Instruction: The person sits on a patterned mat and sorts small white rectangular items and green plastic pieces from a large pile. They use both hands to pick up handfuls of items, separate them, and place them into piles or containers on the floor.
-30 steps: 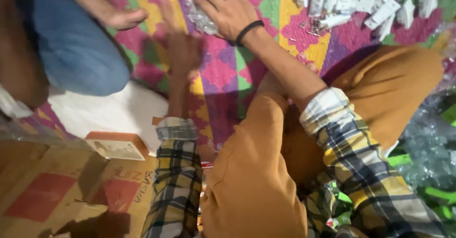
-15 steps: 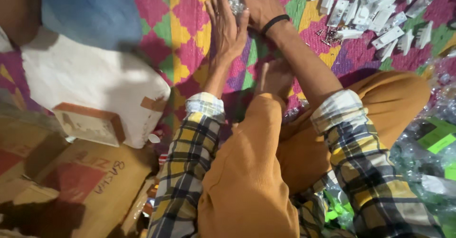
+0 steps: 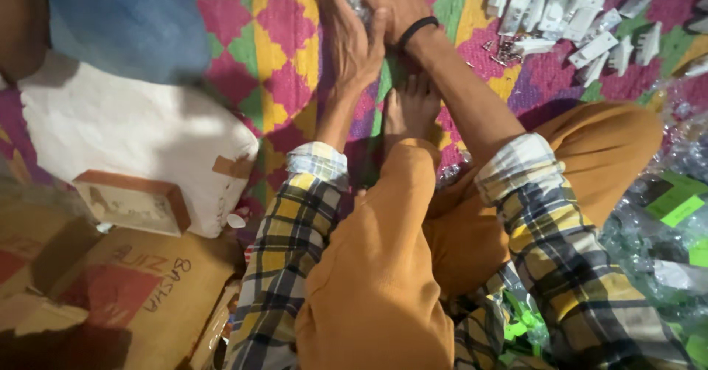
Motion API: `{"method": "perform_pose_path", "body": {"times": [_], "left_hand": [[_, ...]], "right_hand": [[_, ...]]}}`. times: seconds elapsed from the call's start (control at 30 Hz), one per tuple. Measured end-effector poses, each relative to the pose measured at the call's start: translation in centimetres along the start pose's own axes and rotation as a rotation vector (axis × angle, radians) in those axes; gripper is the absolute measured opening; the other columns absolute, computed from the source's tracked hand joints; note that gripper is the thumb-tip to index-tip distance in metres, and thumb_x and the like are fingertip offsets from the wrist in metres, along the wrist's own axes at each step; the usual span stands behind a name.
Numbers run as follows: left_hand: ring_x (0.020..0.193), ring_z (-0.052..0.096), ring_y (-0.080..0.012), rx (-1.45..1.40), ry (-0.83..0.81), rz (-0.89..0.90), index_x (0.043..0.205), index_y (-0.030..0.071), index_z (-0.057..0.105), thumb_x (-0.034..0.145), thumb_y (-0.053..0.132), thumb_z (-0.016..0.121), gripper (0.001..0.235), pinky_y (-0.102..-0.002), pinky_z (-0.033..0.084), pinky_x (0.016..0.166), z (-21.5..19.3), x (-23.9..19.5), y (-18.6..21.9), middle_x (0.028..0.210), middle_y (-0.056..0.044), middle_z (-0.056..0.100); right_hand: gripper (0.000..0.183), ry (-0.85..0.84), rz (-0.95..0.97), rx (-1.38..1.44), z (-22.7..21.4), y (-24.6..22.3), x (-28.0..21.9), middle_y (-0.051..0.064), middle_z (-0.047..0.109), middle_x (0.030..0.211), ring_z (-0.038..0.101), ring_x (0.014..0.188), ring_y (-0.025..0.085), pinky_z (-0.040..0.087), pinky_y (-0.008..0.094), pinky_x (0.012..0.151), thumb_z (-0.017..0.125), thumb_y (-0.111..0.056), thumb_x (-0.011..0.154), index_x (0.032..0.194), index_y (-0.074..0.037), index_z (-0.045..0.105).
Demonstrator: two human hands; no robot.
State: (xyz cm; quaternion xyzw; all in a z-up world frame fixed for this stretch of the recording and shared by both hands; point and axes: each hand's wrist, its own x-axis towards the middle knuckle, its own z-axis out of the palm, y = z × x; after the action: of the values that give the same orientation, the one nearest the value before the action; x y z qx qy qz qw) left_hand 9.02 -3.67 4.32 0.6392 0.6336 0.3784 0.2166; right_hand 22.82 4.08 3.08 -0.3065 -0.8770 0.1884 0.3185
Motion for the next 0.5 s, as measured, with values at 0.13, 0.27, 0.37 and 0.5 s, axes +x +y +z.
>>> {"method": "perform_pose_path", "body": {"times": [0.13, 0.27, 0.37, 0.5], "left_hand": [[0.159, 0.023, -0.0455, -0.005, 0.063, 0.007, 0.165, -0.001, 0.008, 0.11, 0.06, 0.047, 0.09, -0.05, 0.021, 0.134, 0.5, -0.1, 0.3, 0.17, -0.029, 0.018], [0.152, 0.035, -0.0405, -0.014, 0.038, -0.039, 0.164, 0.003, 0.021, 0.111, 0.054, 0.046, 0.077, -0.048, 0.03, 0.132, -0.1, -0.2, -0.4, 0.167, -0.024, 0.032], [0.148, 0.044, -0.0376, -0.04, -0.024, -0.061, 0.161, 0.005, 0.03, 0.113, 0.049, 0.045, 0.067, -0.044, 0.036, 0.128, -1.1, -0.4, -1.3, 0.163, -0.022, 0.041], [0.147, 0.046, -0.0392, 0.023, -0.108, -0.042, 0.162, 0.004, 0.026, 0.116, 0.046, 0.045, 0.065, -0.042, 0.036, 0.126, -2.1, -1.1, -2.2, 0.163, -0.025, 0.043]], "right_hand": [[0.042, -0.027, 0.021, 0.0, 0.2, -0.3, -0.6, 0.007, 0.065, 0.144, 0.063, 0.123, 0.033, 0.049, 0.046, 0.101, 0.072, -0.015, 0.092, 0.132, -0.006, 0.064], [0.036, -0.073, 0.159, 0.005, 0.8, -0.7, -0.6, 0.006, 0.066, 0.136, 0.064, 0.116, 0.034, 0.051, 0.048, 0.094, 0.076, -0.018, 0.096, 0.131, -0.012, 0.067], [0.043, -0.058, 0.208, -0.054, 0.8, -1.1, -0.7, 0.013, 0.066, 0.119, 0.065, 0.102, 0.039, 0.051, 0.05, 0.08, 0.083, -0.025, 0.089, 0.129, -0.015, 0.069], [0.051, -0.13, 0.24, 0.056, 0.9, -1.5, -0.9, 0.013, 0.073, 0.107, 0.068, 0.091, 0.038, 0.052, 0.051, 0.074, 0.086, -0.03, 0.082, 0.129, -0.017, 0.069]]}}
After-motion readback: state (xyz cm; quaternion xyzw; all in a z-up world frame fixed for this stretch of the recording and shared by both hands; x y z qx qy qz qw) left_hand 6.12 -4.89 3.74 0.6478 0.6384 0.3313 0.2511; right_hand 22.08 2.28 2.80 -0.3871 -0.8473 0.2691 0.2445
